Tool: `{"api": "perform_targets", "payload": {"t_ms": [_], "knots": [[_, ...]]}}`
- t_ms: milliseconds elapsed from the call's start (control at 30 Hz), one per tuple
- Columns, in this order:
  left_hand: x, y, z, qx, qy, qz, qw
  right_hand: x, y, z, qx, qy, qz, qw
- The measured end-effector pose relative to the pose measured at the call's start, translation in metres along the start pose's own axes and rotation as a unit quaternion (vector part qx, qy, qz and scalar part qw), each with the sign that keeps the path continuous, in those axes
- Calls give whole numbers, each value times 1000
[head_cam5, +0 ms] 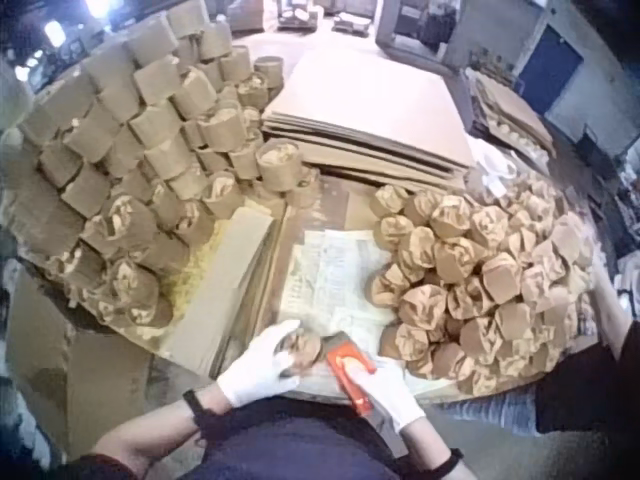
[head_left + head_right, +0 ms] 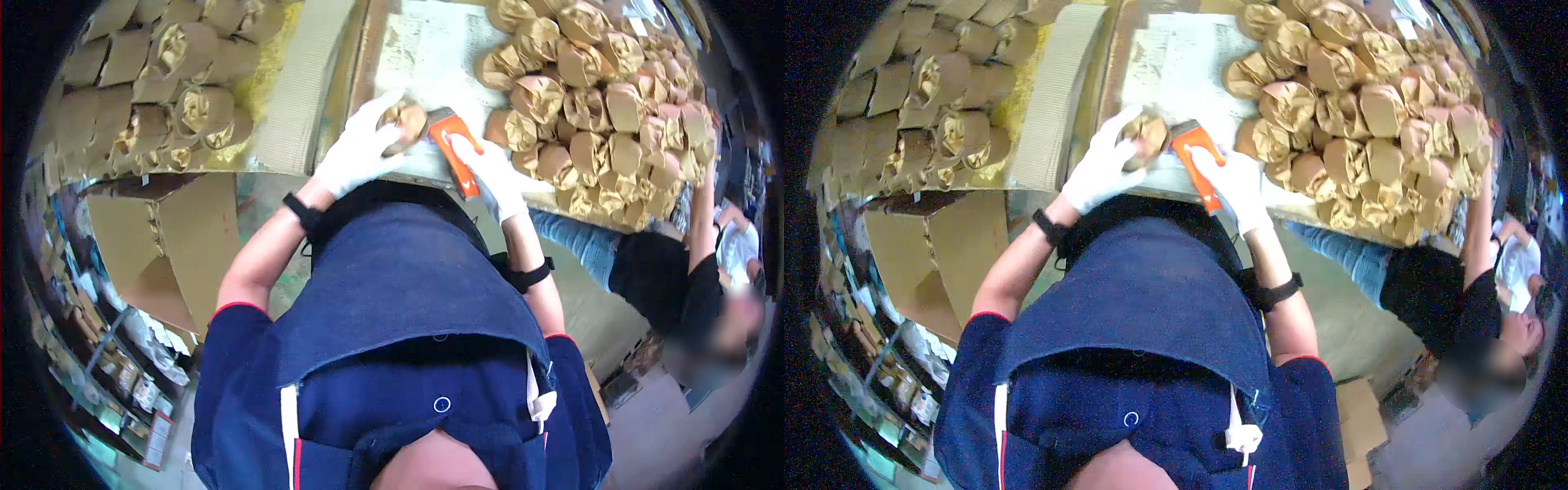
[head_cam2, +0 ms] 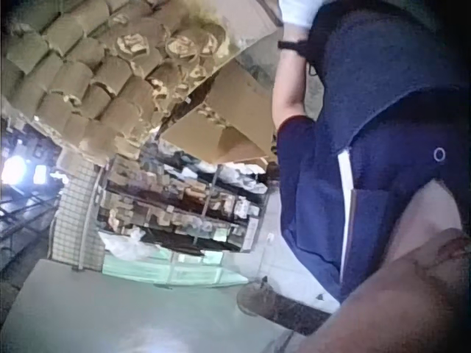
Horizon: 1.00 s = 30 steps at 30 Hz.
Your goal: Packing paper-wrapped items into piles and organizing them on a table using tape.
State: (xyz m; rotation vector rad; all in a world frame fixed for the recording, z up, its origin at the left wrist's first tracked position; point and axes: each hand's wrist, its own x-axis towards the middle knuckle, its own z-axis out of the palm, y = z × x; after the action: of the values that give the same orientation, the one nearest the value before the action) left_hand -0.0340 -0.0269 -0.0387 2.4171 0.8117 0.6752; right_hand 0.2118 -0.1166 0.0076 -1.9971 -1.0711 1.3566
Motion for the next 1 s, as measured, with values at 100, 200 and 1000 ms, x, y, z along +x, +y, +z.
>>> {"api": "perform_targets", "payload": {"t_ms": [100,200,1000], "knots": [[-33,6,-35,25,-30,-59,997,19,-35,3,37,26,48,998],[18,56,-76,47,-99,-97,989,76,-50,0,-205,119,-234,943],[115,-148,-594,335,107,-325,878,7,-56,8,-244,151,-267,920]]}}
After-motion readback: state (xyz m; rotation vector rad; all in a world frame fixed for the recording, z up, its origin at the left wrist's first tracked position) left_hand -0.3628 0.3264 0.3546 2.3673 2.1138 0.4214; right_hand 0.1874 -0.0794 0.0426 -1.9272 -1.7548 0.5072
